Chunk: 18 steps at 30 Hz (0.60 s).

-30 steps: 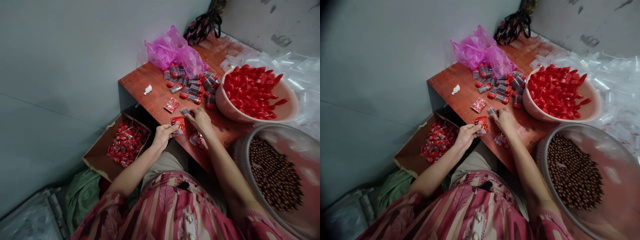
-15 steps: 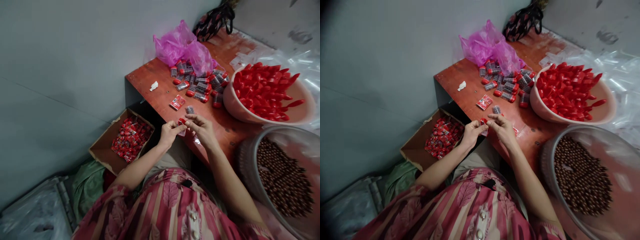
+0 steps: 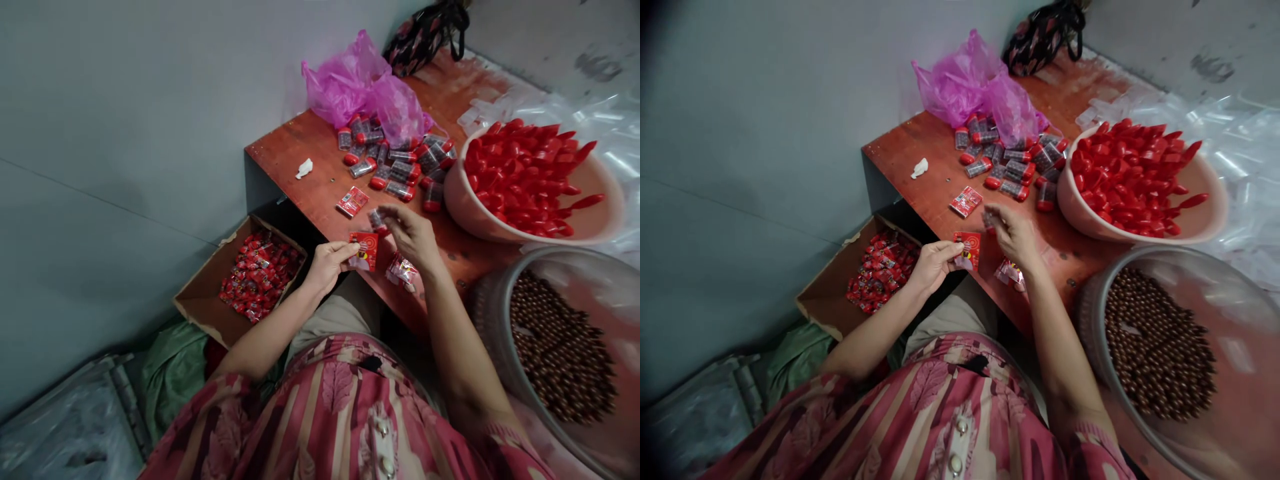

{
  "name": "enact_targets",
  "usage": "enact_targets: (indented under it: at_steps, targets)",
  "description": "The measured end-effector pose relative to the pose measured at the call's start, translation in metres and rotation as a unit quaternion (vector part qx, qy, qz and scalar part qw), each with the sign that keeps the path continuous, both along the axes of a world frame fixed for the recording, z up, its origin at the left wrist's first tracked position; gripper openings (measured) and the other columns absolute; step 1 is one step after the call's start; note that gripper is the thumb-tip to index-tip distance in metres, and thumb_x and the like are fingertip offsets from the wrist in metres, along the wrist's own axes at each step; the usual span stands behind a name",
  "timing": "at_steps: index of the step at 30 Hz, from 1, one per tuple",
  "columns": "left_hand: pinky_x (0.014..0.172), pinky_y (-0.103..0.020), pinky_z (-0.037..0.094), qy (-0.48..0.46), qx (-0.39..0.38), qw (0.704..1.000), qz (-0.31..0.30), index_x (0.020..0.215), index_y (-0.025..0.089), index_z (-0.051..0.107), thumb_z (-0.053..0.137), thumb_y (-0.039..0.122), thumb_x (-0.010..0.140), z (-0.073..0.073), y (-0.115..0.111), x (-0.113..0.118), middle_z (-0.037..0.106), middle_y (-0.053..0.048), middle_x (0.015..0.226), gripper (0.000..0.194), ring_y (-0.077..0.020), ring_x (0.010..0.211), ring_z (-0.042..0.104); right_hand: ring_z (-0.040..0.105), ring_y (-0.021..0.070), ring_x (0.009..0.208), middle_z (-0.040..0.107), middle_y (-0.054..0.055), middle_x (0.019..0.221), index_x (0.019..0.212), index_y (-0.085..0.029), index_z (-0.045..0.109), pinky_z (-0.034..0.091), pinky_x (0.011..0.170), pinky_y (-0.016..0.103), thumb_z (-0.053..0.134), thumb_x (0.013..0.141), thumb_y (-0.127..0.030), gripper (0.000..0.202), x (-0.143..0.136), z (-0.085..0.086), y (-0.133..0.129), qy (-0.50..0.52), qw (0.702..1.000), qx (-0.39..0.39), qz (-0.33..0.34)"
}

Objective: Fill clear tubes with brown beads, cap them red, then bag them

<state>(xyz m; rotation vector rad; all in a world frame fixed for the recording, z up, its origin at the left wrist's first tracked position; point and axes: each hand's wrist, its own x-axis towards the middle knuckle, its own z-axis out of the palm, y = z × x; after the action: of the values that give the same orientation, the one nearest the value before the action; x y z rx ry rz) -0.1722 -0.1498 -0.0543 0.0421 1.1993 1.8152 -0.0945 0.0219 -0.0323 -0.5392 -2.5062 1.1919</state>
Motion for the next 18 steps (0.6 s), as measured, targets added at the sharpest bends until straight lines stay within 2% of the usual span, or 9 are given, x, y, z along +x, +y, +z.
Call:
enact_targets:
  at_steps: [2,4,6,8,11,13,14,16,18]
  targets:
    - [0.057,-0.027,0.054,-0.035,-0.011,0.999,0.035,0.062,0.011,0.064,0.089,0.038,0.048,-0.002,0.0,-0.004,0.064,0.0,0.059,0.039,-0.0101,0.053,0.059,0.046,0.0292,0.131,0.054,0.007,0.141,0.126,-0.023,0.06,0.041,0.099,0.049,0.044,0.089,-0.015,0.041,-0.006,-0.003,0.017,-0.06,0.982,0.173,0.054]
    - [0.056,-0.026,0.054,-0.067,-0.013,0.996,0.064,0.062,0.012,0.06,0.09,0.035,0.047,-0.004,0.0,-0.008,0.064,0.001,0.06,0.041,-0.0098,0.053,0.06,0.035,0.0317,0.138,0.046,0.006,0.149,0.13,-0.023,0.057,0.038,0.1,0.051,0.043,0.085,-0.007,0.051,-0.009,-0.007,0.029,-0.142,0.944,0.273,0.117]
    - [0.055,-0.024,0.054,-0.094,-0.006,0.992,0.086,0.063,0.013,0.057,0.089,0.032,0.05,-0.004,0.0,-0.011,0.064,0.002,0.061,0.04,-0.0093,0.054,0.06,0.041,0.0315,0.133,0.049,0.009,0.146,0.134,-0.022,0.054,0.041,0.094,0.047,0.04,0.087,-0.008,0.051,-0.008,-0.01,0.035,-0.19,0.92,0.319,0.125]
    - [0.055,-0.023,0.053,-0.118,0.004,0.988,0.102,0.065,0.013,0.056,0.088,0.029,0.055,-0.003,0.001,-0.013,0.063,0.002,0.062,0.037,-0.0089,0.054,0.06,0.05,0.0317,0.121,0.057,0.013,0.136,0.133,-0.02,0.055,0.043,0.086,0.042,0.041,0.091,-0.016,0.044,-0.005,-0.012,0.036,-0.207,0.908,0.352,0.092]
    - [0.058,-0.023,0.054,-0.151,0.013,0.98,0.128,0.07,0.013,0.058,0.084,0.026,0.064,-0.002,0.006,-0.013,0.065,0.001,0.064,0.029,-0.0092,0.055,0.061,0.056,0.0316,0.103,0.065,0.017,0.115,0.122,-0.015,0.061,0.042,0.079,0.039,0.049,0.09,-0.031,0.038,0.001,-0.012,0.03,-0.218,0.893,0.39,0.057]
    - [0.062,-0.024,0.055,-0.17,0.026,0.973,0.153,0.073,0.013,0.061,0.08,0.024,0.069,-0.002,0.009,-0.014,0.066,0.001,0.066,0.023,-0.0094,0.057,0.062,0.059,0.0291,0.093,0.068,0.017,0.103,0.113,-0.013,0.065,0.042,0.074,0.036,0.048,0.091,-0.034,0.034,0.006,-0.011,0.019,-0.206,0.902,0.379,0.023]
    - [0.063,-0.024,0.055,-0.176,0.035,0.97,0.166,0.075,0.013,0.061,0.079,0.023,0.071,-0.002,0.01,-0.015,0.067,0.0,0.067,0.02,-0.0095,0.058,0.063,0.06,0.0269,0.087,0.069,0.016,0.096,0.108,-0.013,0.066,0.041,0.07,0.034,0.046,0.092,-0.034,0.033,0.009,-0.012,0.011,-0.191,0.916,0.352,-0.003]
    - [0.065,-0.024,0.056,-0.187,0.052,0.963,0.188,0.075,0.013,0.061,0.077,0.021,0.073,-0.003,0.012,-0.017,0.067,0.0,0.067,0.018,-0.01,0.059,0.064,0.059,0.0215,0.072,0.068,0.011,0.082,0.1,-0.014,0.066,0.041,0.064,0.03,0.042,0.094,-0.036,0.034,0.019,-0.012,-0.012,-0.143,0.957,0.247,-0.057]
    - [0.066,-0.025,0.056,-0.19,0.071,0.958,0.202,0.076,0.013,0.061,0.077,0.02,0.073,-0.005,0.013,-0.019,0.067,0.0,0.067,0.018,-0.0108,0.061,0.065,0.057,0.0165,0.061,0.064,0.004,0.069,0.095,-0.016,0.066,0.04,0.059,0.026,0.042,0.094,-0.04,0.034,0.032,-0.012,-0.039,-0.082,0.989,0.105,-0.07]
